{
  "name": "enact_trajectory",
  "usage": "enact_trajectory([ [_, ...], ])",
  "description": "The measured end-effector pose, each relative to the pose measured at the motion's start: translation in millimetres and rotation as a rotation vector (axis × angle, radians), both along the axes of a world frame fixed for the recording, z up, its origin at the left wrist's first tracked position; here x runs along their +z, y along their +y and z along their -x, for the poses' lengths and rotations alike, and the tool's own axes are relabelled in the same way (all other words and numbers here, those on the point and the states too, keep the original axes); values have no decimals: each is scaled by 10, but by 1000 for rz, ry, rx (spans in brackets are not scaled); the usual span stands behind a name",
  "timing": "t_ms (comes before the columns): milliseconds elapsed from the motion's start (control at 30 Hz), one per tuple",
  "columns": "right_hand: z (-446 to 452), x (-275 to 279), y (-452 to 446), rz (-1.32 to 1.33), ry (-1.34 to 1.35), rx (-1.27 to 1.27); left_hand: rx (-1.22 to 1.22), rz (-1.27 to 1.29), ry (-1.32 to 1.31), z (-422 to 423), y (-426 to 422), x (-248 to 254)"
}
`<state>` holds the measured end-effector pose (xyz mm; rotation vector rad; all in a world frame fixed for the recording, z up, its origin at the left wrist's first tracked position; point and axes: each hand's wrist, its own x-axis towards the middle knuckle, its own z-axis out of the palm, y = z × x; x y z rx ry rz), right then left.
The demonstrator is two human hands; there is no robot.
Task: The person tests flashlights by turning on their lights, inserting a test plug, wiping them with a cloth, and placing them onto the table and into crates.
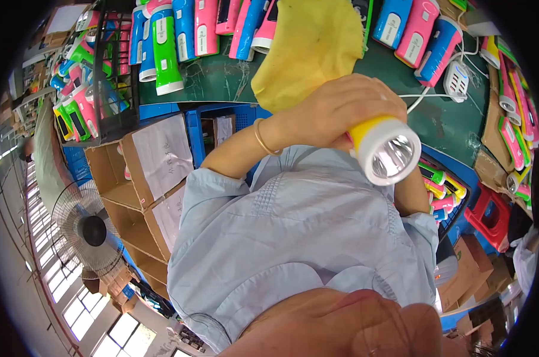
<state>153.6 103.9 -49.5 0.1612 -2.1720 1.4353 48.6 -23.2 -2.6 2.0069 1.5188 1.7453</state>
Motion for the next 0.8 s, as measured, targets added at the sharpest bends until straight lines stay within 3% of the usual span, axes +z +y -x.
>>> enact_trajectory([
  [67,4,55,2,23,-40,-6,-49,48,-235,-41,-36,-36],
  [133,21,103,40,9,-125,-17,-51,70,-302,-24,-42,-91],
  [233,-51,108,103,36,-276,-39,137,153,-65,-6,-95,-98],
  [333,-80,106,80,-36,-140,-110,190,256,-257,-27,-120,-178],
  [400,-86,77,105,-22,-177,-139,297,147,-145,-59,-109,-164],
  [467,-90,48,109,19,-194,-142,337,199,-167,-54,-125,-232],
  [667,-98,221,89,132,-234,-142,375,364,-541,0,-29,-122],
  [800,-97,531,59,306,-129,-177,105,459,-726,149,-12,-18],
])
